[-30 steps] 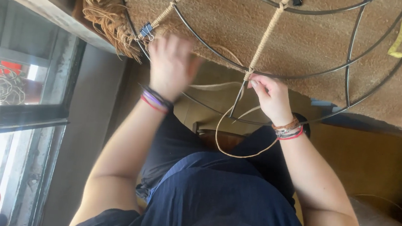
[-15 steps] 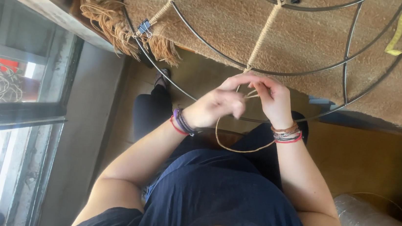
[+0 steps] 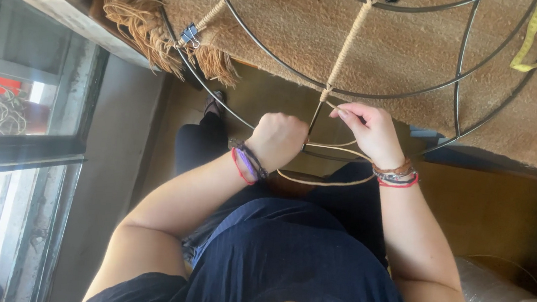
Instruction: Weaving rope or wicker onto a metal frame to create a decorative object, likely a lampshade.
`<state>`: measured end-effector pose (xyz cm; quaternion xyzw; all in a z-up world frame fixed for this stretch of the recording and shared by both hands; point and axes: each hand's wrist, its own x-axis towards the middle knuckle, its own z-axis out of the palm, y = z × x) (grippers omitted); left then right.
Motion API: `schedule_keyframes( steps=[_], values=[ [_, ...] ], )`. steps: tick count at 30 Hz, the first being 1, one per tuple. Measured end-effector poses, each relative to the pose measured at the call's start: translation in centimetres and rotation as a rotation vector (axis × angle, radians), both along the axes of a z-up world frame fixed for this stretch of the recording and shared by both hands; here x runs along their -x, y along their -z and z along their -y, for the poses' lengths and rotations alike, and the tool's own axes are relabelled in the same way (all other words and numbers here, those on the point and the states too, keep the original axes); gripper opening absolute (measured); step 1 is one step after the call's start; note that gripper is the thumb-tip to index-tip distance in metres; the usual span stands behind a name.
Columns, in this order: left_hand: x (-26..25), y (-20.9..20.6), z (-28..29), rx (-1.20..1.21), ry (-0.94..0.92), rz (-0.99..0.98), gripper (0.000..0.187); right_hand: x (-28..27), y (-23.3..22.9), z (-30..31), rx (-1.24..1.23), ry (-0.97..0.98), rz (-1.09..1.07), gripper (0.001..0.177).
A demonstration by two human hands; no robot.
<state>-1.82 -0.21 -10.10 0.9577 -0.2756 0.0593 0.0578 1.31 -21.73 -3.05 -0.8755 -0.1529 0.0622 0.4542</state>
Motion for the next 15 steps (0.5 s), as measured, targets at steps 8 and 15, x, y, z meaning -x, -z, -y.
schedule_keyframes(
  steps=[8, 15],
  values=[
    [-3.5, -10.1, -3.9, 1.562, 0.301, -0.615, 0.019, -0.6, -2.4, 0.8, -0.011, -0.152, -0.084, 0.021],
    [-5.3, -2.5, -7.3, 1.863, 0.458, -1.044, 0.033, -0.2, -1.6, 0.8, -0.03, -0.106, -0.111, 0.023]
  ],
)
